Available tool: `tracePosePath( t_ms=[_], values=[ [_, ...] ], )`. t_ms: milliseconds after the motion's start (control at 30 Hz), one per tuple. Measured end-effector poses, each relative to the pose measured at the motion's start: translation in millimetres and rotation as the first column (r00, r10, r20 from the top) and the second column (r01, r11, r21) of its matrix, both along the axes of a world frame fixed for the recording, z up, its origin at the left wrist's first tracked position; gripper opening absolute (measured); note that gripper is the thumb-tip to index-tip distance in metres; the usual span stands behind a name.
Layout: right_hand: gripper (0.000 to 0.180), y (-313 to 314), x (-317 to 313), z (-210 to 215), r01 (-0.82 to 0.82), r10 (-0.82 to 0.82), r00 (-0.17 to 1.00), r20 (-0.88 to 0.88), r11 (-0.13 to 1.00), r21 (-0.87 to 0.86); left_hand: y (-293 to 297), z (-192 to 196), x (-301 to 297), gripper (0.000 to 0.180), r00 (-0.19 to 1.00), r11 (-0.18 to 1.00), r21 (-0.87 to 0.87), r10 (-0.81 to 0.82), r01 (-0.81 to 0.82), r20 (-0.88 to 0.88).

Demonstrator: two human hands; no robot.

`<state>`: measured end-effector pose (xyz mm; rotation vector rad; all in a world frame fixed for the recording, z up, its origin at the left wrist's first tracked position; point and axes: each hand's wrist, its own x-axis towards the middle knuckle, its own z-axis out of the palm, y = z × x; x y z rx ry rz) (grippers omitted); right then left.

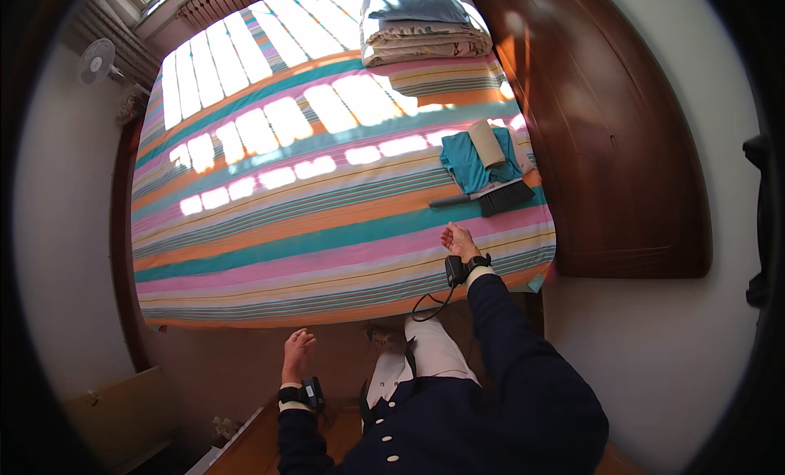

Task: The person brushes a striped bedsheet with a hand brush, then walks to the living room to raise a window blind and open the window. They return to the bedroom and adjust the curtains.

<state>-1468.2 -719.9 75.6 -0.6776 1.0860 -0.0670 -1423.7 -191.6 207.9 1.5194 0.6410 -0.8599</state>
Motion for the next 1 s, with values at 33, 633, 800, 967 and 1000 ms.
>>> tracePosePath(
  t_ms=[33,633,800,967,1000],
  values=[
    [0.036,-3.5,6.7,-5.8,0.01,-0.01,1.0,-0.008,0.999,-0.038,-5.0,2.8,0.7,0.028,0.999,0.999,0.002,0.046,-0.046,-0.018],
    [0.01,-26.6,76.9,-61.7,0.513,-0.632,0.758,0.16,0.73,0.452,-13.4,-7.4,28.6,0.027,0.99,0.988,0.087,0.13,-0.125,-0.05],
    [0.024,47.3,47.2,-22.5,0.369,-0.521,0.829,0.205,0.783,0.501,25.7,4.3,32.8,0.026,0.979,0.979,0.03,0.202,-0.202,-0.012],
    [0.019,141.3,50.1,33.2,-0.068,0.045,0.995,0.094,0.965,0.254,113.3,12.1,18.4,0.027,0.936,0.937,-0.047,0.349,-0.346,0.052],
    [0.017,161.1,56.1,42.6,-0.143,0.131,0.989,0.074,0.97,0.195,138.7,12.9,13.7,0.027,0.918,0.92,-0.065,0.391,-0.387,0.069]
  ],
)
